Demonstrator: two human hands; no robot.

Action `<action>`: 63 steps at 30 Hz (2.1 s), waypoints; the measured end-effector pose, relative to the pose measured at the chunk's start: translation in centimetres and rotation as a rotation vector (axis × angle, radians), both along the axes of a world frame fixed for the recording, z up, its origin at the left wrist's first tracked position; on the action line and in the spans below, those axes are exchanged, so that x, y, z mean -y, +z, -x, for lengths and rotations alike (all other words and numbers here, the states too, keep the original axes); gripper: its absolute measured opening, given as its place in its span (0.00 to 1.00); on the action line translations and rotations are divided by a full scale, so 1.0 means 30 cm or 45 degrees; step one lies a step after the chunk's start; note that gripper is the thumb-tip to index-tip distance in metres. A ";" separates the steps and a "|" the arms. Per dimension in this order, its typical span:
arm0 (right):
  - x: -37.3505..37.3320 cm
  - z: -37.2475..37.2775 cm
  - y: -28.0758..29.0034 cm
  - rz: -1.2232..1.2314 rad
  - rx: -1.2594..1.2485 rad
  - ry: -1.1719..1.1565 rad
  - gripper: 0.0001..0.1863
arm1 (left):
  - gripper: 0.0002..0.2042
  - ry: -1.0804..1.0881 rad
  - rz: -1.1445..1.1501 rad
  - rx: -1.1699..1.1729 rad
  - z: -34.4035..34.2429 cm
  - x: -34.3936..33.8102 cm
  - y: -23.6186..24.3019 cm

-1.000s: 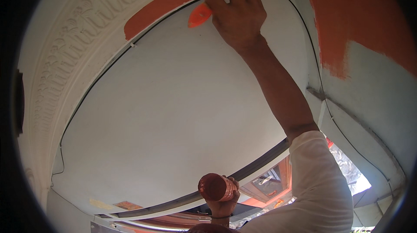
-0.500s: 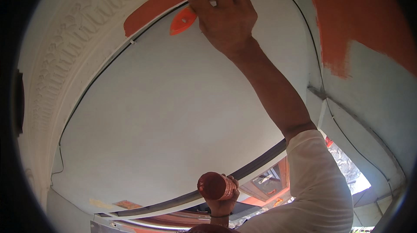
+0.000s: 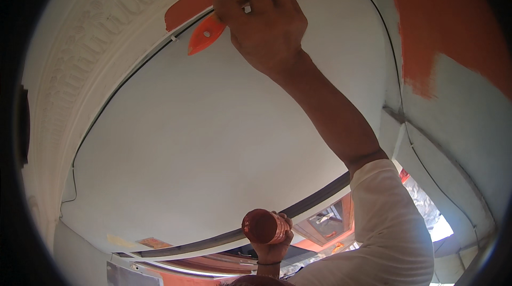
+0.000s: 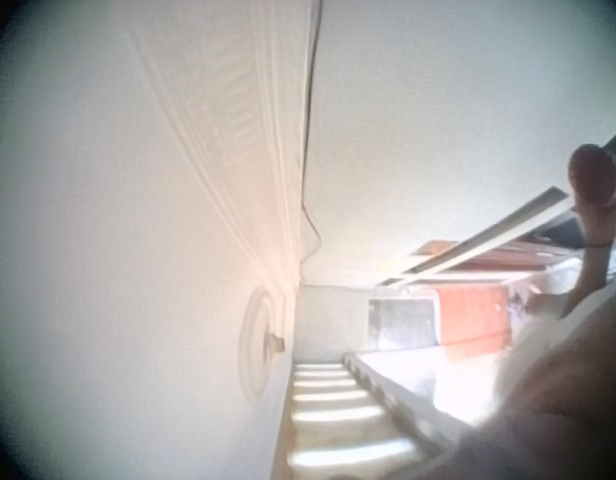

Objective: The person paints a white ceiling with orange paint using a brush and a small container. They repeatedly dip the brush into the container and apply paint in long strokes along the ceiling surface.

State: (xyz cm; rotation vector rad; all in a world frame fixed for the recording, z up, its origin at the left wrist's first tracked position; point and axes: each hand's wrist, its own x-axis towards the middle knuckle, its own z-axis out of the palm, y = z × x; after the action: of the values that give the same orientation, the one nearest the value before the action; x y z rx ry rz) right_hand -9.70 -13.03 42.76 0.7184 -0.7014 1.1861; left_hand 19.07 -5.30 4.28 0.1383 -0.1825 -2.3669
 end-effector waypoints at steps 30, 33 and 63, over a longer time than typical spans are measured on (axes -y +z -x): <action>0.087 -0.455 -0.021 -0.061 -0.239 0.383 0.10 | 0.34 0.167 -0.026 -0.099 -0.033 -0.025 -0.065; 0.090 -0.493 -0.020 -0.043 -0.208 0.400 0.12 | 0.34 0.180 -0.001 -0.107 -0.029 -0.030 -0.063; -0.007 -0.200 -0.073 -0.144 -0.141 1.955 0.06 | 0.35 0.178 -0.029 -0.184 0.000 -0.049 -0.071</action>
State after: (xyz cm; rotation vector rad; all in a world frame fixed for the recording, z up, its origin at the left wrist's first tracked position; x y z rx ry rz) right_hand -3.71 -12.82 40.57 1.4890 0.0183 2.4447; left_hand 19.07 -3.83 2.14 -0.0095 -0.0739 -2.2297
